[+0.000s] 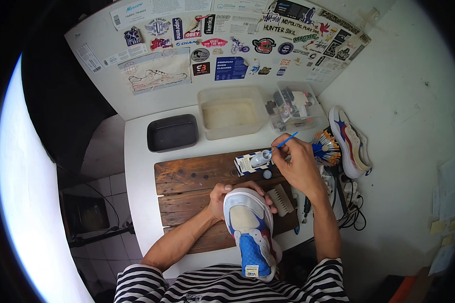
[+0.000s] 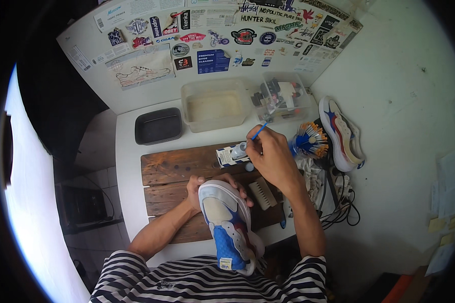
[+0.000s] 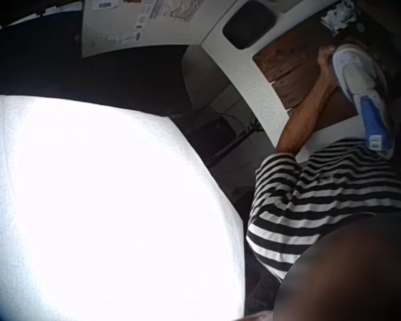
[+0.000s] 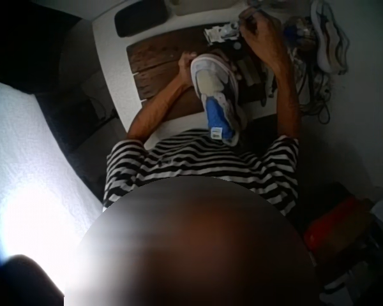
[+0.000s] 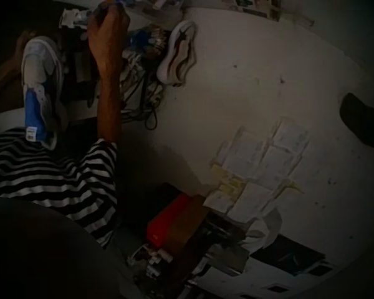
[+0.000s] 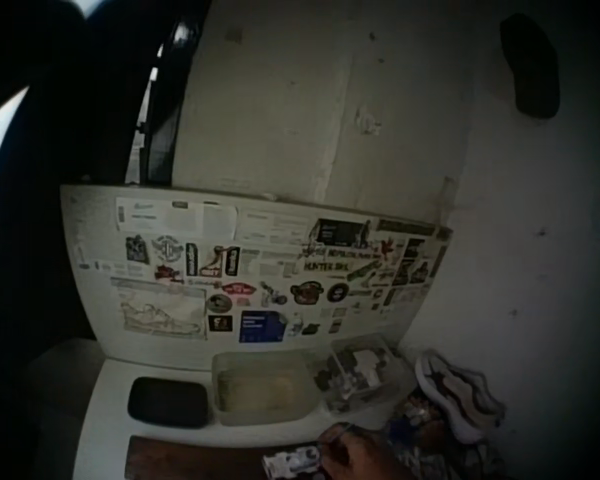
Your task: Painting the white midsole of a colorful sneaker with a small brush and white paint.
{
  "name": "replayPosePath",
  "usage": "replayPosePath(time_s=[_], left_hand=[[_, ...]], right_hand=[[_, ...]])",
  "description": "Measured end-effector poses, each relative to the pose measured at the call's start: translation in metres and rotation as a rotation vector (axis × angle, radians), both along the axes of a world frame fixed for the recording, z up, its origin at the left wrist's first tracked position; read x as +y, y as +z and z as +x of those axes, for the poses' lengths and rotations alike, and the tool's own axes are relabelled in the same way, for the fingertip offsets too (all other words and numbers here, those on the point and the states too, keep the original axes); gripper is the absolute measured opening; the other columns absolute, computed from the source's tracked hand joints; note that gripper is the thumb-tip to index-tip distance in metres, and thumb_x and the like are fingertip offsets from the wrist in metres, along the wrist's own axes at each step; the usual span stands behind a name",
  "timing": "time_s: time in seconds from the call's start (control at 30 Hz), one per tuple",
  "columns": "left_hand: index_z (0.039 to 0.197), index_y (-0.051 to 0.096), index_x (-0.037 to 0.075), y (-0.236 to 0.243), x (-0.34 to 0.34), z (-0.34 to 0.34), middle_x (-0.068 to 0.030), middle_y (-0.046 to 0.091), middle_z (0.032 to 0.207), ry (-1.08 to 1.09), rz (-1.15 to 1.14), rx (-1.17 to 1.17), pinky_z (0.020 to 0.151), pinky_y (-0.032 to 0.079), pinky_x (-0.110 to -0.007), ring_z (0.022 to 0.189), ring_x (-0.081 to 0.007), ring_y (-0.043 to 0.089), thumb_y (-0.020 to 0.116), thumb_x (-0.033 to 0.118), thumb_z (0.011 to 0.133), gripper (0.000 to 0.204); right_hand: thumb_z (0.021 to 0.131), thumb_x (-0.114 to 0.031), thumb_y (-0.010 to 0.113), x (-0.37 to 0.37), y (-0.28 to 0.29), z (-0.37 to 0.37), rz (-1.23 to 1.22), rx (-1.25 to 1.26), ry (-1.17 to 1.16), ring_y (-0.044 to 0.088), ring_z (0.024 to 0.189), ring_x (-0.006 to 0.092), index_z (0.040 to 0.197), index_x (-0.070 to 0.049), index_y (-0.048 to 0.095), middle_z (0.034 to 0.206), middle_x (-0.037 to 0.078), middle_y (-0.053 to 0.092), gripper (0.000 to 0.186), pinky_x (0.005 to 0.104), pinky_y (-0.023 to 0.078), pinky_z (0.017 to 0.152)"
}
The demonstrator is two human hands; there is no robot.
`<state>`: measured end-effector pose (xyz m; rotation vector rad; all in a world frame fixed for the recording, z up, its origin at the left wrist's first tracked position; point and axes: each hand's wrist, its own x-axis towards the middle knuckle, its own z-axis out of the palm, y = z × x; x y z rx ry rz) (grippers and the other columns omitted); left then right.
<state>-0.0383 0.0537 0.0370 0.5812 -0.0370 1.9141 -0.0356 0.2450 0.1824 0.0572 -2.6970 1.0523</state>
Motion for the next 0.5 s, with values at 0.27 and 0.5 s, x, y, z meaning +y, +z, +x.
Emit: replayPosePath(time_s=[0.27, 0.5], left_hand=[[0.13, 0.052, -0.001, -0.001, 0.0, -0.003, -0.0267, 0.058, 0.13, 0.004, -0.03, 0.018, 0.106, 0.04, -0.065, 0.129, -0.05, 0.053, 0.042, 0.057, 0.087, 0.073], [0.129, 0.053, -0.001, 0.002, -0.002, -0.002, -0.0264, 0.058, 0.13, 0.008, -0.031, 0.03, 0.106, 0.039, -0.064, 0.129, -0.0499, 0.053, 0.041, 0.057, 0.087, 0.072]], right_hand=[[0.09, -0.002, 0.068, 0.006, 0.004, 0.005, -0.061, 0.026, -0.046, 0.069, 0.065, 0.0201, 0.096, 0.002, 0.063, 0.074, 0.013, 0.068, 0.009, 0.0338, 0.052, 0.06], [0.09, -0.001, 0.068, 0.017, -0.003, 0.012, -0.132, 0.122, -0.121, 0.069, 0.063, 0.0146, 0.096, 0.002, 0.065, 0.071, 0.01, 0.069, 0.008, 0.0285, 0.051, 0.06]])
